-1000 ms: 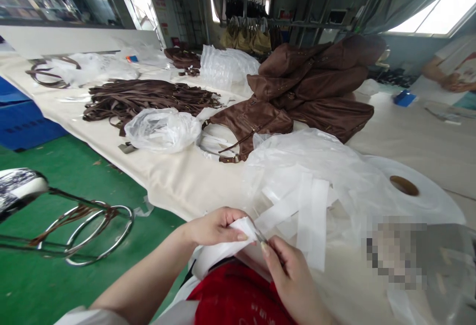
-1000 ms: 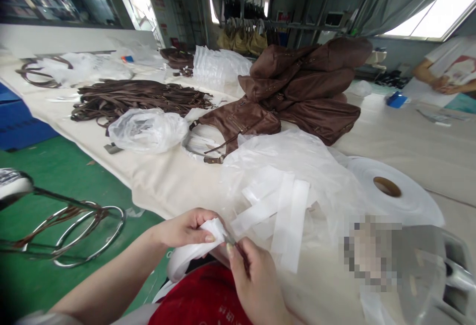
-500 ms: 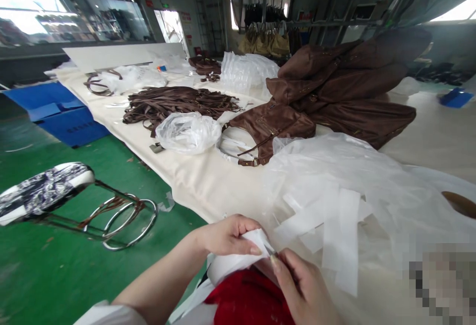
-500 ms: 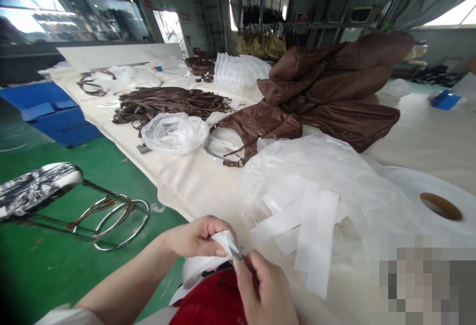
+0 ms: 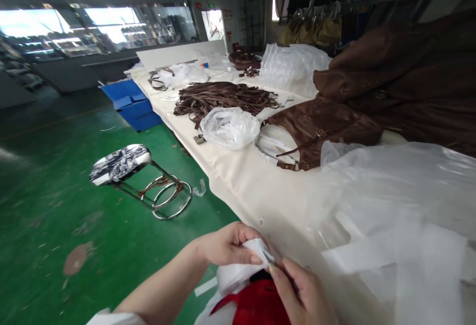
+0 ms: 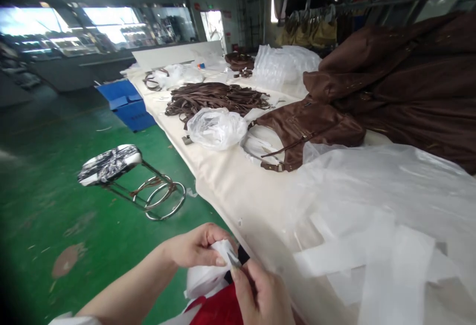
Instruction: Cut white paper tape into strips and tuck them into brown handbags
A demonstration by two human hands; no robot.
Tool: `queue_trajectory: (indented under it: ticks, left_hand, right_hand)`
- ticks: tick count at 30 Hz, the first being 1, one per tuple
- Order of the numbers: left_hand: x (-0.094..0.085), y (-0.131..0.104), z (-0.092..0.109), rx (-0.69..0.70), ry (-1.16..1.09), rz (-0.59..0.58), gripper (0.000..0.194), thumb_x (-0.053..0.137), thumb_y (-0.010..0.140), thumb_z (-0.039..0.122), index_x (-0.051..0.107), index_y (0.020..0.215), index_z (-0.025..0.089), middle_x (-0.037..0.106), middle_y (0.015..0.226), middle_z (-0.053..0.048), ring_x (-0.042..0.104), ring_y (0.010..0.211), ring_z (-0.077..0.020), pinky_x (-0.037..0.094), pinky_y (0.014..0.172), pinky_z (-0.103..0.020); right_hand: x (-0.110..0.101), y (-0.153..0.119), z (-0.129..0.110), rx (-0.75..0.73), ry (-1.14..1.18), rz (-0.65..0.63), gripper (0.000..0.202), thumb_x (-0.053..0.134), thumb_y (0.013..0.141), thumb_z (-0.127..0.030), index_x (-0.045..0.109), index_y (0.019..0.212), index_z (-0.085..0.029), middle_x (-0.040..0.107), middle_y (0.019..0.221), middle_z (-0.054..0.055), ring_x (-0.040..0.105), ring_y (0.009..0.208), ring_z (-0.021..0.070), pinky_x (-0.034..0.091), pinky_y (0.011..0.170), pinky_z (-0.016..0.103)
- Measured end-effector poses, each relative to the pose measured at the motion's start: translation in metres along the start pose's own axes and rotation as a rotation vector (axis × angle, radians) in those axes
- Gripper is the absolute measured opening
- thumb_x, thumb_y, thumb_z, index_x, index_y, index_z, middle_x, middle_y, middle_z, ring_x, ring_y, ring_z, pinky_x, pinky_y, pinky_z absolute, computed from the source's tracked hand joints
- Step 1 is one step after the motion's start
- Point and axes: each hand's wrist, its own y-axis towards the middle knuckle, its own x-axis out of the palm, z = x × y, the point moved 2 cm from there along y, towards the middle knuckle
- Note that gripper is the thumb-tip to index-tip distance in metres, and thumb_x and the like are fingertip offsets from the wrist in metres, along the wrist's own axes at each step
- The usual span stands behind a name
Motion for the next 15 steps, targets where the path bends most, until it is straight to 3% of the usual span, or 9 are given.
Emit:
queue_trajectory:
  ticks: [6, 10, 15]
  left_hand:
    - [-0.012, -0.034, -0.006, -0.030, -0.023, 0.092, 0.037, 0.075, 0.078, 0.043, 0.072, 0.092, 0.009, 0.068, 0.081, -0.006, 0.059, 0.072, -0.0107, 0.049, 0.073, -0.019]
    - [-0.019, -0.047, -0.011, -0.065, -0.045, 0.157, 0.039, 0.077, 0.074, 0.045, 0.070, 0.089, 0.009, 0.067, 0.079, -0.005, 0.058, 0.069, -0.0107, 0.048, 0.066, -0.018]
    - [-0.025, -0.054, -0.016, -0.082, -0.046, 0.167, 0.042, 0.077, 0.074, 0.048, 0.069, 0.089, 0.009, 0.066, 0.078, -0.005, 0.058, 0.069, -0.0112, 0.048, 0.066, -0.019]
  right_hand:
    - [0.027, 0.016, -0.003, -0.139, -0.020, -0.140, 0.040, 0.041, 0.097, -0.041, 0.054, 0.065, -0.022, 0.061, 0.055, 0.000, 0.058, 0.050, 0.0136, 0.038, 0.049, 0.020]
    - [0.035, 0.019, -0.011, -0.086, 0.017, -0.146, 0.041, 0.040, 0.097, -0.046, 0.052, 0.066, -0.022, 0.063, 0.057, 0.001, 0.059, 0.054, 0.0154, 0.040, 0.053, 0.021]
    - [0.040, 0.024, -0.017, -0.034, 0.033, -0.255, 0.042, 0.037, 0.097, -0.047, 0.054, 0.069, -0.022, 0.064, 0.060, 0.003, 0.059, 0.056, 0.0166, 0.039, 0.054, 0.023]
